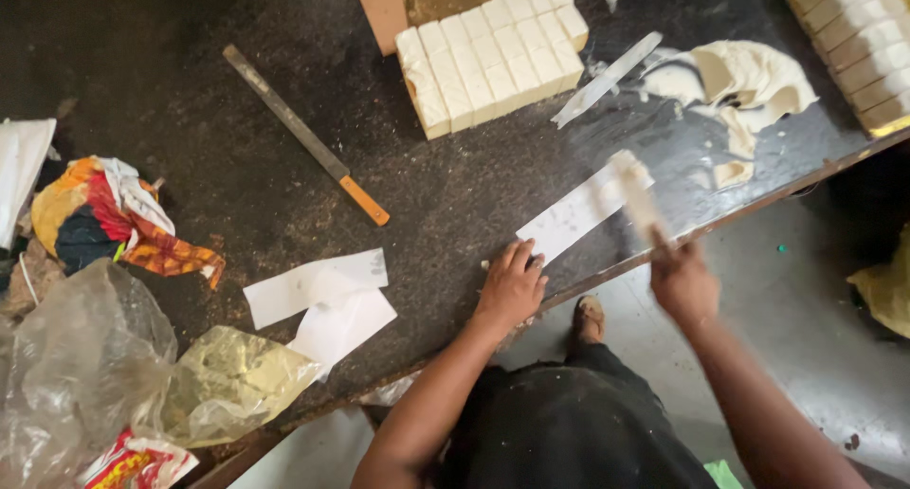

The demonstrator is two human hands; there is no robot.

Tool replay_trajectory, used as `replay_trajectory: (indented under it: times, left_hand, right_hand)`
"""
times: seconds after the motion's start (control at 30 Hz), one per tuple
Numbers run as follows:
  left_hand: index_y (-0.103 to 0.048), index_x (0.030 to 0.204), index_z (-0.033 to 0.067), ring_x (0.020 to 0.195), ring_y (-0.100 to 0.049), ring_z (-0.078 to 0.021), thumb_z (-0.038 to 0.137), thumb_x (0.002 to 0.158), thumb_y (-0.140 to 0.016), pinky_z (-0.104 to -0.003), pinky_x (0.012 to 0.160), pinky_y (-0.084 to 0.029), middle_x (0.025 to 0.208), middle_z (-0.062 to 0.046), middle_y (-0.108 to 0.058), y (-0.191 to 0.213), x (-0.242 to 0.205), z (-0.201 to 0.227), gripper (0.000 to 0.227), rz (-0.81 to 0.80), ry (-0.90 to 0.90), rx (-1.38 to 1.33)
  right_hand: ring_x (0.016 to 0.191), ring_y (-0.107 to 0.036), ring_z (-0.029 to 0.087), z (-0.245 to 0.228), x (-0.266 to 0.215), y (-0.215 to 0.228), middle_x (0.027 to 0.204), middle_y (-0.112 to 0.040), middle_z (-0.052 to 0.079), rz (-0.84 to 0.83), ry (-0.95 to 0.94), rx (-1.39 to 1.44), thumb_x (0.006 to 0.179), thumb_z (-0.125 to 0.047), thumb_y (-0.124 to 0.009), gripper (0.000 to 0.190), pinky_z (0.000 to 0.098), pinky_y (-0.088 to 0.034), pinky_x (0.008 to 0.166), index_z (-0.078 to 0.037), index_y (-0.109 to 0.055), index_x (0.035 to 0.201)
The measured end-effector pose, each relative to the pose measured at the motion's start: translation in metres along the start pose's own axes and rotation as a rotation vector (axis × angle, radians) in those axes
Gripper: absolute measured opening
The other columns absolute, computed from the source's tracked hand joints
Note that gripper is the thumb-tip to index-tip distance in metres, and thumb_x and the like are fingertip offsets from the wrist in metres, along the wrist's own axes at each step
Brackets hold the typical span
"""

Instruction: The person repeatedly wraps small white blocks in white paper using a wooden stick to apply a white paste. They place the wrapped blocks into a yellow tray. The process involves spreading paste, placing a block, folding the paper, and arranging the finished items.

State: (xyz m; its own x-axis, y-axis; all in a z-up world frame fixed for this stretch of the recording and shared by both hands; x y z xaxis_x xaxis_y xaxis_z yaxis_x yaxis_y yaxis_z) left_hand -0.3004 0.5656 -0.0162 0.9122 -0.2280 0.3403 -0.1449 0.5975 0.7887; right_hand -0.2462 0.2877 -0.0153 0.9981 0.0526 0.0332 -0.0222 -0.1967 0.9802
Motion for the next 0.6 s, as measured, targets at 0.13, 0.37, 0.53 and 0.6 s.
replay_trajectory:
  times: [0.13,0.37,0.53,0.6]
  left_hand:
    - [-0.069,0.117,0.0018,0.121,-0.055,-0.0323,0.023,0.089,-0.069,-0.05,0.102,-0.045,0.121,-0.012,-0.061,0.011,-0.008,-0.001,0.036,0.011,0.032,-0.009]
    - [-0.07,0.111,0.005,0.114,-0.056,-0.0306,0.024,0.091,-0.068,-0.051,0.098,-0.045,0.114,-0.009,-0.063,0.007,-0.011,-0.002,0.027,0.057,-0.023,0.049]
    - [-0.07,0.104,0.0057,0.108,-0.056,-0.0304,0.025,0.089,-0.067,-0.05,0.094,-0.046,0.109,-0.009,-0.063,-0.005,-0.009,-0.003,0.024,0.068,-0.051,0.152]
    - [-0.07,0.102,0.0052,0.106,-0.056,-0.0303,0.025,0.088,-0.066,-0.049,0.091,-0.047,0.108,-0.008,-0.063,-0.01,-0.007,-0.003,0.024,0.044,-0.062,0.204]
  right_hand:
    - [0.082,-0.07,0.04,-0.062,-0.076,-0.032,0.107,-0.061,0.017,-0.281,-0.016,0.123,0.099,-0.036,-0.053,0.048,0.0522,-0.058,0.072,-0.039,-0.053,0.147]
    - [0.082,-0.071,0.041,-0.087,-0.083,-0.05,0.104,-0.06,0.016,-0.409,0.051,0.066,0.097,-0.036,-0.055,0.051,0.0529,-0.058,0.073,-0.041,-0.05,0.148]
    - [0.087,-0.071,0.043,-0.087,-0.064,-0.036,0.109,-0.06,0.018,-0.498,0.044,-0.011,0.097,-0.036,-0.053,0.055,0.0523,-0.059,0.077,-0.042,-0.044,0.151]
    - [0.091,-0.071,0.045,-0.081,-0.051,-0.035,0.114,-0.059,0.02,-0.535,0.011,-0.046,0.097,-0.036,-0.053,0.057,0.0527,-0.058,0.08,-0.042,-0.042,0.153]
Point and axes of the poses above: each hand's wrist, its own x-axis towards the middle knuckle, its own y-axis out of the back of the hand, z = x × y, the point moved 7 cm from there along x, towards the middle knuckle
